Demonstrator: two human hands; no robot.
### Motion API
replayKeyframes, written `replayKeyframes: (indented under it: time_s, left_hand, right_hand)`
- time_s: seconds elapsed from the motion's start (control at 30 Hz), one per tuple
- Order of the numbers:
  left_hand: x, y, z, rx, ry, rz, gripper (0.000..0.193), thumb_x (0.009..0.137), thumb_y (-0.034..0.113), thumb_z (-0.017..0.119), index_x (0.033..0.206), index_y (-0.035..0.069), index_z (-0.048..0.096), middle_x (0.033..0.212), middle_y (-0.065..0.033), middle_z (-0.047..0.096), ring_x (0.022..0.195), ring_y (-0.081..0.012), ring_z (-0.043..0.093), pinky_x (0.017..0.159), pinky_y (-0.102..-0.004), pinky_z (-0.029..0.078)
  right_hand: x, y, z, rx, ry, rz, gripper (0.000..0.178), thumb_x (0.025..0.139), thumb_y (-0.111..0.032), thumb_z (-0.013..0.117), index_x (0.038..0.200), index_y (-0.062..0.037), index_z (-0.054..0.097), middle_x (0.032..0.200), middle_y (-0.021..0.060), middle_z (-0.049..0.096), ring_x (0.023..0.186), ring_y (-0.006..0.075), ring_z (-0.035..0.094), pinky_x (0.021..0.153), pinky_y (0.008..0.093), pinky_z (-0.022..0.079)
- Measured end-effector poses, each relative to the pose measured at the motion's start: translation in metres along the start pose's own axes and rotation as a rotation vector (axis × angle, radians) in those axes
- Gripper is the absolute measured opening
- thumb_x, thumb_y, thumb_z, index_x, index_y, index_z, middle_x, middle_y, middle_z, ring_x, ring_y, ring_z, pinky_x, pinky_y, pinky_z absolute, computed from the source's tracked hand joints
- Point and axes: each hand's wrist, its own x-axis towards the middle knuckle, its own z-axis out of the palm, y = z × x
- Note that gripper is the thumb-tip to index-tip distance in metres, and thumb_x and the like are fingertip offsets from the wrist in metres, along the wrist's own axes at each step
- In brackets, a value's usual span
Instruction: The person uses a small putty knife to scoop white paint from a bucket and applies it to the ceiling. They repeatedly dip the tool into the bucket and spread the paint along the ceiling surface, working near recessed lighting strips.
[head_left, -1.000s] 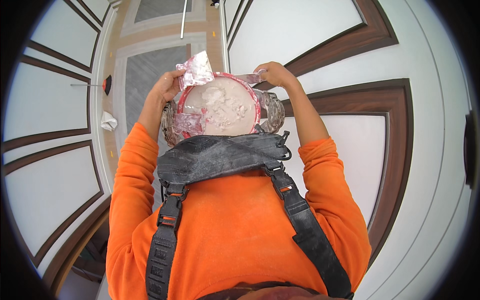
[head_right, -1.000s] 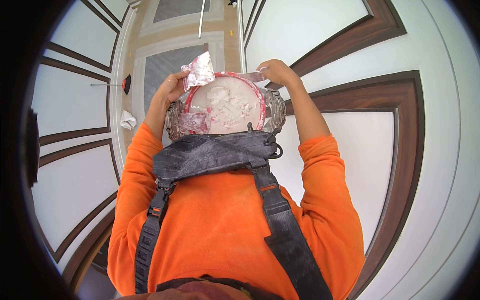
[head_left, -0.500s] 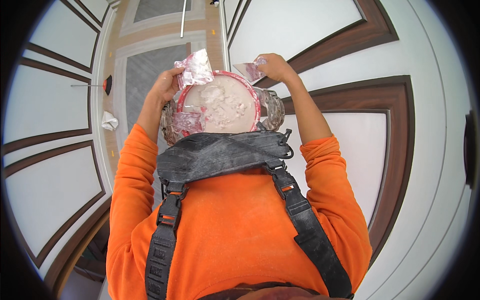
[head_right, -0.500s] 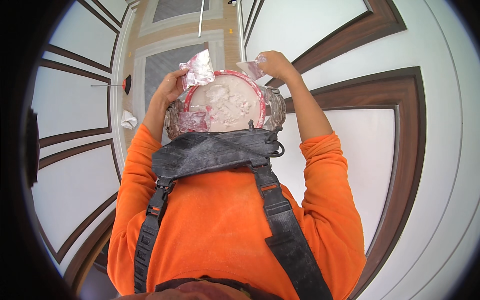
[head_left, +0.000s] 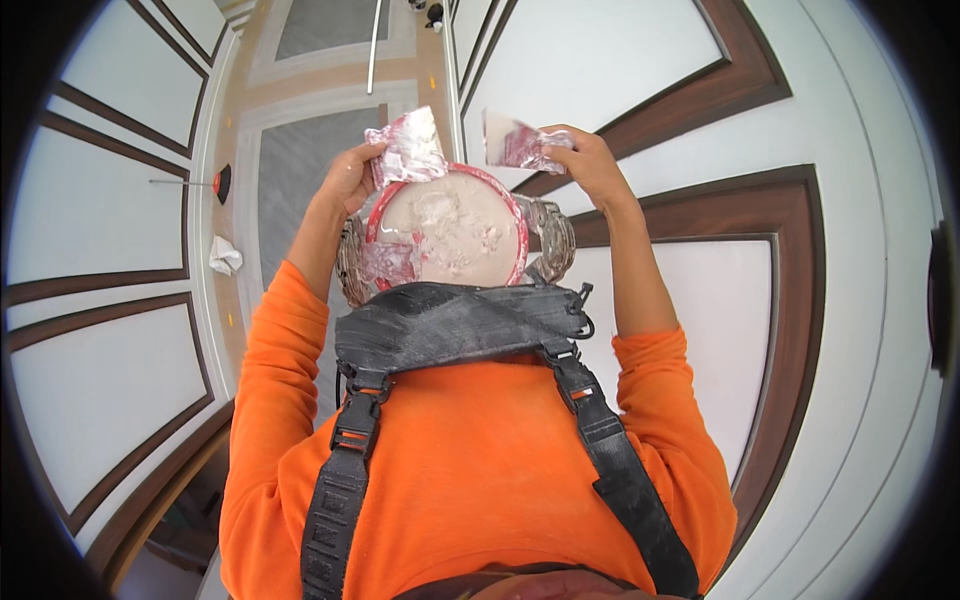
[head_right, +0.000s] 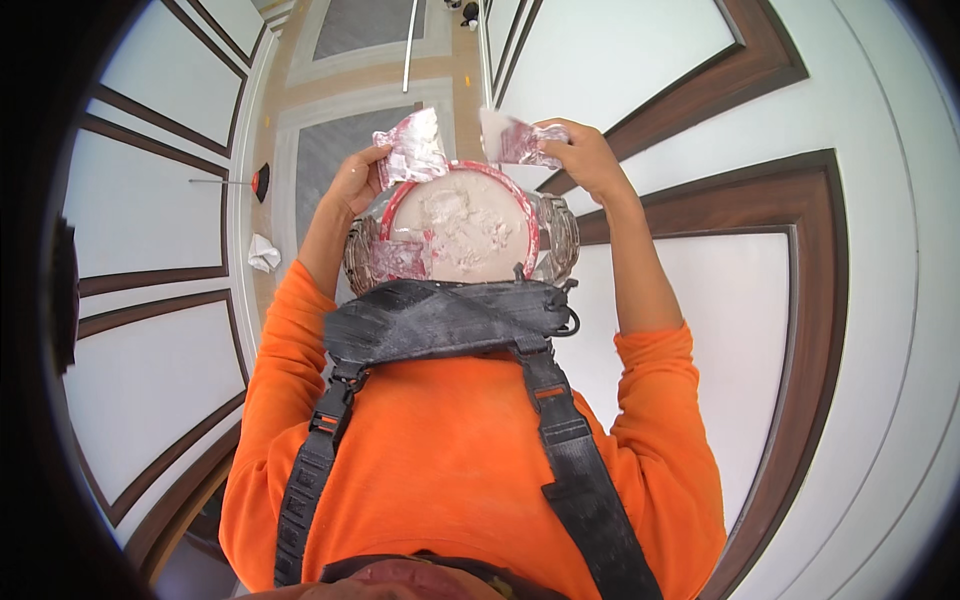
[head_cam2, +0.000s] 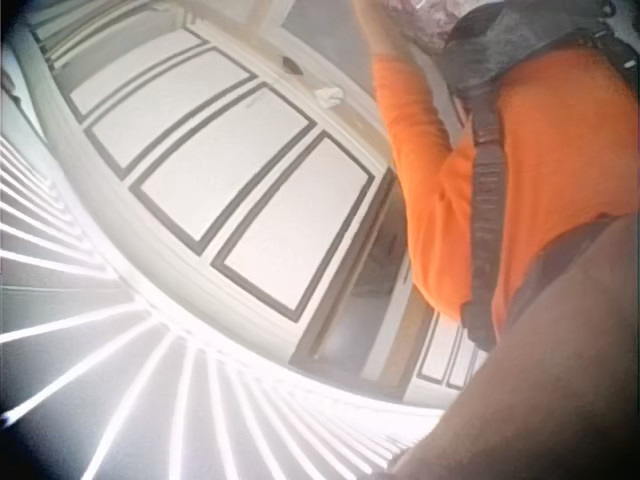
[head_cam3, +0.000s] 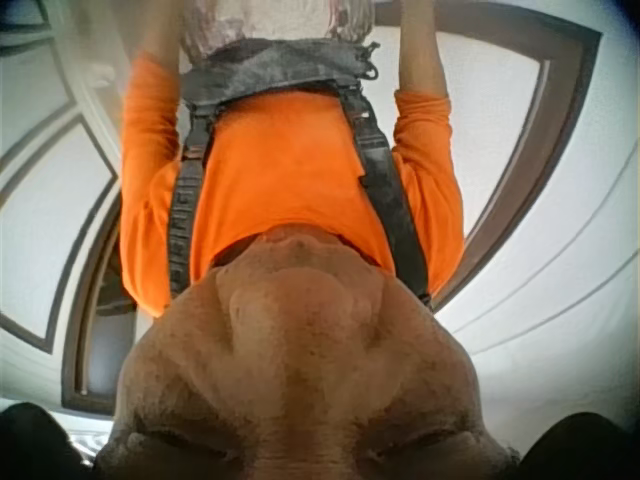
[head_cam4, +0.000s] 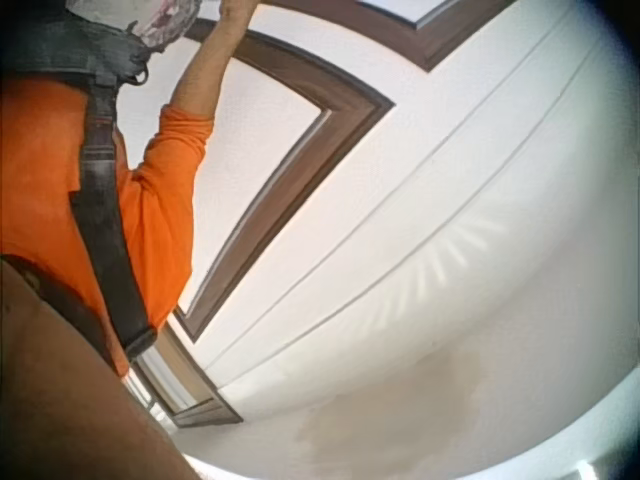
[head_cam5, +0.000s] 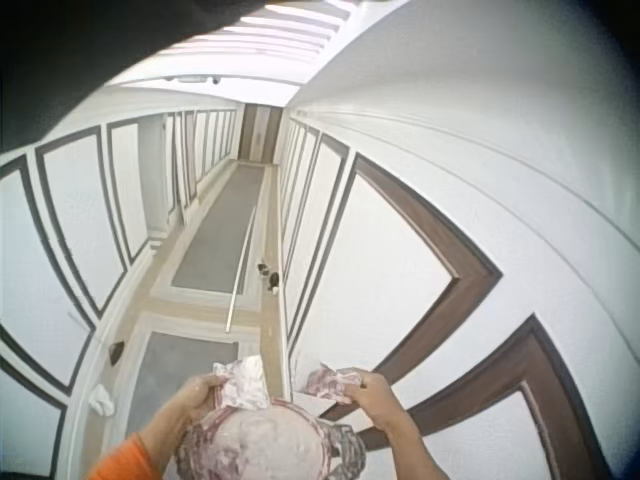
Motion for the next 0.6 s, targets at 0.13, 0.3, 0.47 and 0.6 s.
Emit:
replayKeyframes:
  time_s: [0.13, 0.3, 0.47, 0.6]
  left_hand:
    - [-0.026, 0.021, 0.066, -0.112, -0.146, -0.035, 0.029, 0.101, 0.007, 0.047, 0.122, -0.013, 0.055, 0.115, -0.0221, 0.068, 0.102, -0.0271, 0.071, 0.096, -0.0404, 0.058]
    - [-0.038, 0.023, 0.116, -0.142, -0.254, 0.028, 0.031, 0.104, 0.009, 0.048, 0.126, -0.012, 0.052, 0.12, -0.0215, 0.066, 0.106, -0.0251, 0.069, 0.098, -0.0379, 0.057]
    - [-0.054, 0.022, 0.144, -0.091, -0.313, 0.061, 0.026, 0.105, 0.008, 0.048, 0.124, -0.008, 0.054, 0.118, -0.0154, 0.066, 0.106, -0.0202, 0.067, 0.097, -0.0346, 0.055]
    - [-0.054, 0.022, 0.146, -0.047, -0.404, 0.095, 0.027, 0.105, 0.009, 0.049, 0.126, -0.007, 0.053, 0.119, -0.0138, 0.066, 0.108, -0.019, 0.066, 0.097, -0.0338, 0.055]
  right_hand:
    - [-0.03, -0.024, 0.011, 0.146, 0.33, -0.222, 0.026, 0.092, -0.008, 0.069, 0.117, 0.0008, 0.07, 0.103, 0.0077, 0.073, 0.091, 0.0128, 0.064, 0.082, 0.0262, 0.05]
    - [-0.058, -0.036, 0.036, -0.268, 0.638, -0.588, 0.033, 0.085, 0.004, 0.071, 0.118, -0.0013, 0.071, 0.107, 0.0097, 0.07, 0.096, 0.0202, 0.067, 0.086, 0.0305, 0.052]
    - [-0.066, -0.017, 0.035, -0.54, 0.662, -0.833, 0.053, 0.069, 0.018, 0.06, 0.116, -0.0047, 0.072, 0.107, 0.009, 0.067, 0.101, 0.0302, 0.064, 0.087, 0.0398, 0.053]
    - [-0.071, -0.017, 0.024, -0.65, 0.728, -0.785, 0.049, 0.071, 0.016, 0.062, 0.115, -0.0027, 0.07, 0.108, 0.009, 0.066, 0.099, 0.0303, 0.064, 0.086, 0.0394, 0.053]
